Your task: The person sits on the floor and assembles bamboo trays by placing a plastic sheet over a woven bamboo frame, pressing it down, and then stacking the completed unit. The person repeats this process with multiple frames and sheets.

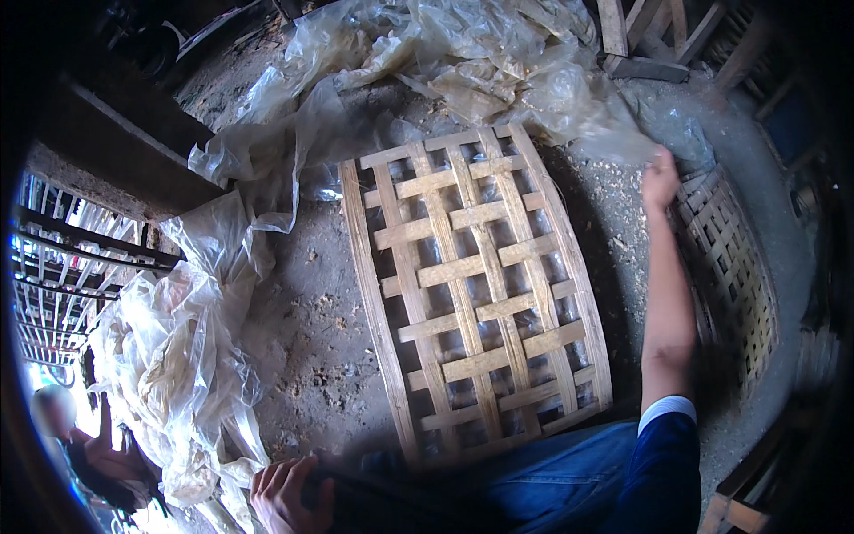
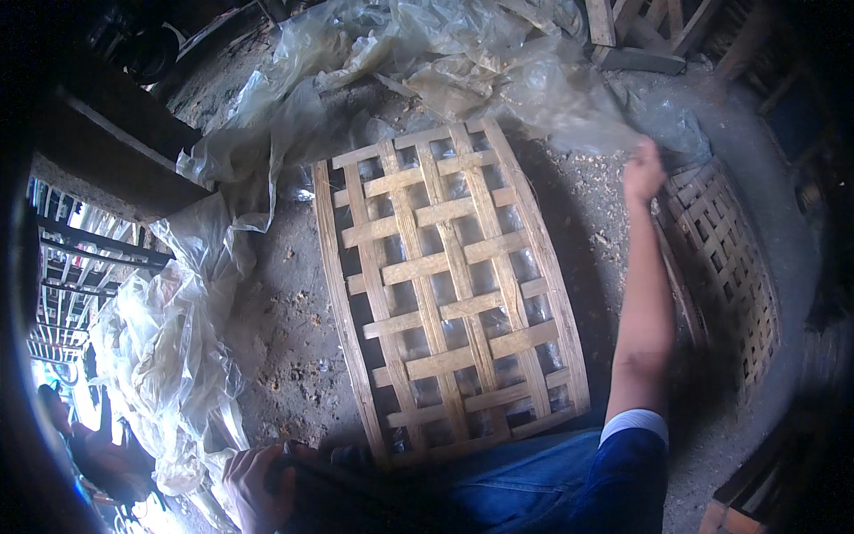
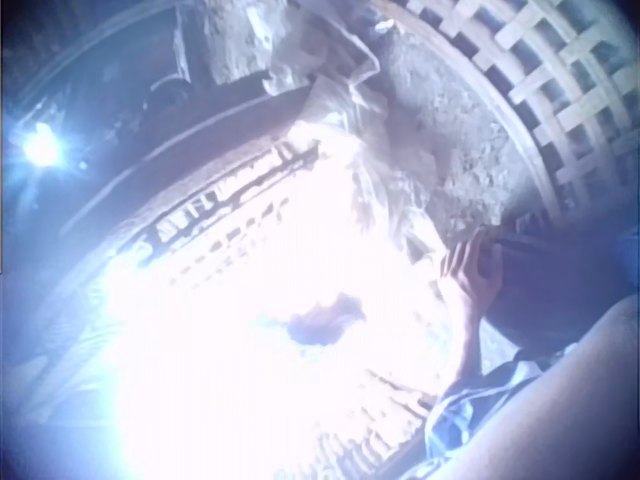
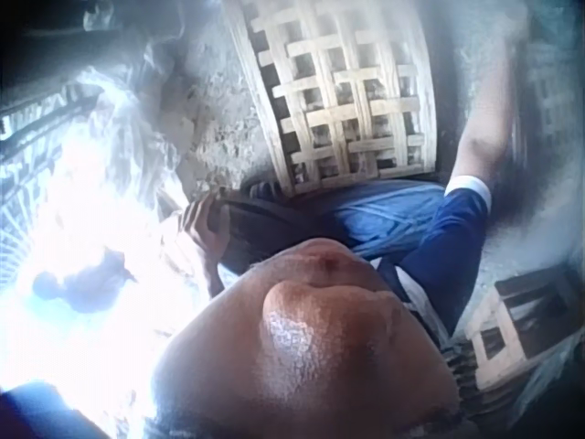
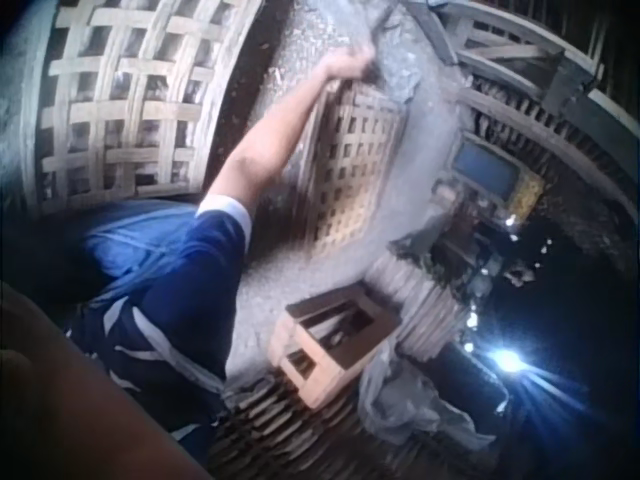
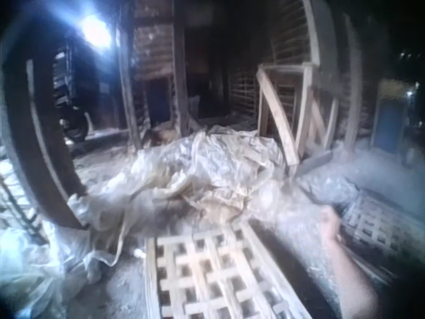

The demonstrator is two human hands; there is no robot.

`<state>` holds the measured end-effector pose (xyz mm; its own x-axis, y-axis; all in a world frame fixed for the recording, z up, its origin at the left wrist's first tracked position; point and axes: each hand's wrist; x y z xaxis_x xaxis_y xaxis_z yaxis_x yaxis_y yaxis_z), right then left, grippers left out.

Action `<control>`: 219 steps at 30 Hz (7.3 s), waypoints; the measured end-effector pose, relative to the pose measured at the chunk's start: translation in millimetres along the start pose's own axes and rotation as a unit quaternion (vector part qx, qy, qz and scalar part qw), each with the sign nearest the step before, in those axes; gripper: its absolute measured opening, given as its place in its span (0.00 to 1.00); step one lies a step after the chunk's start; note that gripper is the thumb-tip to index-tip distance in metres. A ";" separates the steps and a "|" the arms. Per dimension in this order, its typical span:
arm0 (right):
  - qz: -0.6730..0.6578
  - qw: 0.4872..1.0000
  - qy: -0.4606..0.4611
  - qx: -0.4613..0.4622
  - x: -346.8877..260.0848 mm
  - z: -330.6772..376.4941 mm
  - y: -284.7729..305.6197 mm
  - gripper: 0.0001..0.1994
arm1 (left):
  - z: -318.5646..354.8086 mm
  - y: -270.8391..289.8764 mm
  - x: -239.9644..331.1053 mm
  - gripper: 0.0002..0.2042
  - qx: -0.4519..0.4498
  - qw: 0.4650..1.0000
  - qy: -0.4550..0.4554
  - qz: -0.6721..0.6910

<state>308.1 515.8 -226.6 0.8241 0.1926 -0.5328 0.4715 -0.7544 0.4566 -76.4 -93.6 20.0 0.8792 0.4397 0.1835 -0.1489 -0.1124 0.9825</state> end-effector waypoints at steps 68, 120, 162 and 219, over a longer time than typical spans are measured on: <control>-0.045 0.989 0.143 -0.021 -60.6 -153.8 267.1 0.20 | 44.7 -9.5 -18.1 0.11 0.140 0.989 -0.020 0.048; -0.153 0.850 0.498 0.074 -466.7 -96.0 416.1 0.10 | -46.7 -75.6 127.0 0.48 -0.367 0.506 0.082 0.776; -0.557 0.739 0.143 -0.351 -392.6 72.4 454.0 0.07 | -30.7 -100.2 132.8 0.17 0.344 0.840 -0.154 0.390; -0.522 0.721 -0.269 -0.368 -229.0 135.1 213.8 0.13 | -242.4 -94.1 55.6 0.05 0.124 0.912 -0.266 0.286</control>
<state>177.7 225.6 -103.2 -0.2490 -0.0061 -0.9685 0.9482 0.2022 -0.2450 -123.2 157.4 -54.1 0.7943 -0.2421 0.5572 -0.6039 -0.4141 0.6810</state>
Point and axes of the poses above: each hand's wrist, its own z-axis away from the middle knuckle, its own y-axis out of the back of the hand, x = y × z, and after that the axes turned 8 degrees about x, right-handed
